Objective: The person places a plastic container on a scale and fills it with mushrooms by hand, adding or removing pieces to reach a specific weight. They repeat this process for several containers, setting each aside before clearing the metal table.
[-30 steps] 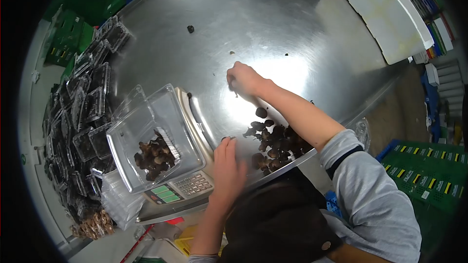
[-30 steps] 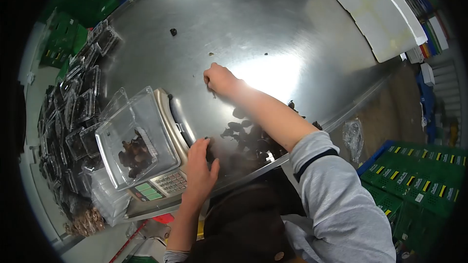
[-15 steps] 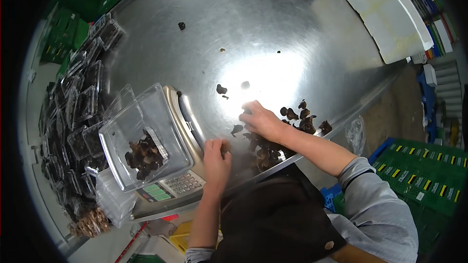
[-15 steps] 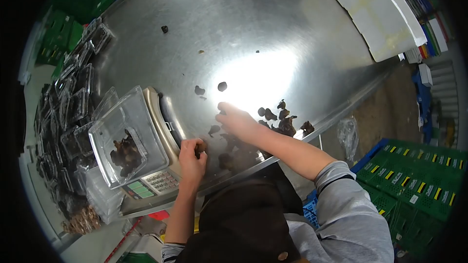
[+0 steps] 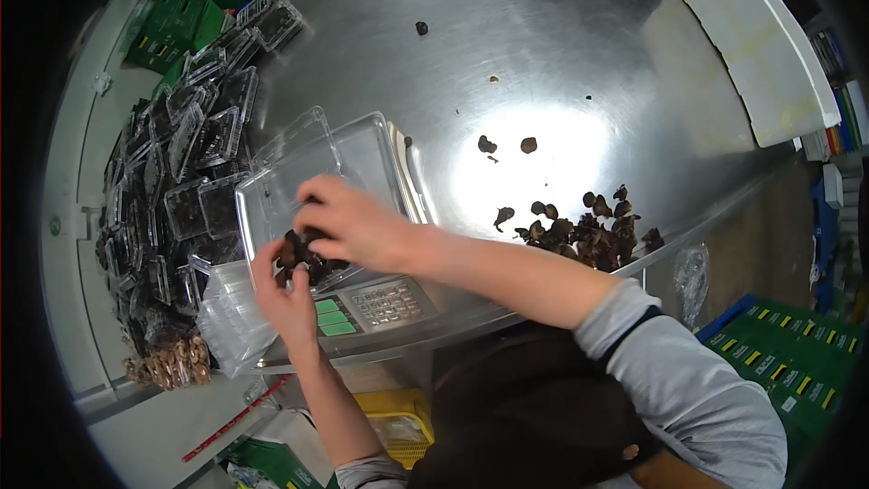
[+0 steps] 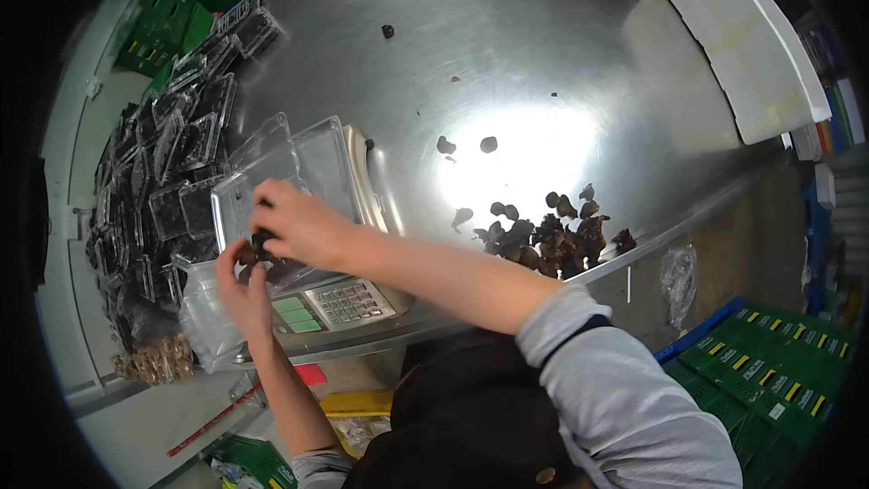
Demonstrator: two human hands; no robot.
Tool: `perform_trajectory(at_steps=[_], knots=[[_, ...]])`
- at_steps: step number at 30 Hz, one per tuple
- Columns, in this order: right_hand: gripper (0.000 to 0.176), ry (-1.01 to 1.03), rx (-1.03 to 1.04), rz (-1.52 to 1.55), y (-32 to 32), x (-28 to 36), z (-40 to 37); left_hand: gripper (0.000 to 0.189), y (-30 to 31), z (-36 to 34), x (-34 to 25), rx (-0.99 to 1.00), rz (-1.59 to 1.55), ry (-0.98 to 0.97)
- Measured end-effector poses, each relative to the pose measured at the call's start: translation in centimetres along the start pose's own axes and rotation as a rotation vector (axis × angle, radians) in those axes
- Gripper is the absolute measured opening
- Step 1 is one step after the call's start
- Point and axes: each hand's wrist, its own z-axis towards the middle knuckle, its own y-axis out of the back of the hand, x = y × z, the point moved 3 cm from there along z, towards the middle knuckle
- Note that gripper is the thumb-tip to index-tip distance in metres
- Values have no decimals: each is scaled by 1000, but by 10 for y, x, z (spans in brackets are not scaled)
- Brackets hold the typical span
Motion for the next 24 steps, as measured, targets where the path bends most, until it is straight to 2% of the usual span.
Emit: perform_trajectory(at_steps=[1,2,3,6,8,9,11,12,13,14,16,17,19,21,22,24], knots=[[30,-5,-7,-11,-20,-5,6,49,-7,4,22,110,-29,9],[36,-45,133,-272,-44,-11,6,56,-16,6,40,225,-62,18],[41,-90,277,-534,-58,-18,1,66,-19,4,52,260,104,-32],[49,-3,151,-550,-60,-14,-12,69,-20,-5,34,197,-39,-5],[47,7,112,-310,-29,-6,-17,70,-16,-12,17,159,-108,28],[46,-8,84,-163,-3,-4,-21,69,-9,-14,9,92,-33,-42],[43,-112,-59,-393,44,-43,-55,61,2,-24,-4,-50,58,-172],[45,-361,-171,-172,82,-51,-71,61,3,-34,-9,-47,64,-162],[45,-421,-148,-547,114,-65,-88,58,0,-48,-19,-16,-23,-199],[48,-663,-144,-773,141,-80,-110,54,-6,-61,-31,15,-114,-238],[37,-682,-147,-972,174,-94,-146,43,-36,-93,-53,242,-125,-295],[37,-688,-147,-974,186,-103,-160,41,-59,-111,-54,381,-135,-311],[22,-627,80,-795,195,-119,-179,41,-107,-136,-70,717,-196,-131],[16,-641,76,-738,197,-104,-183,48,-149,-160,-62,849,-80,-201],[12,-648,64,-686,198,-95,-183,48,-162,-166,-63,852,-79,-203],[13,-671,22,-543,195,-78,-194,50,-180,-179,-64,865,87,-371]])
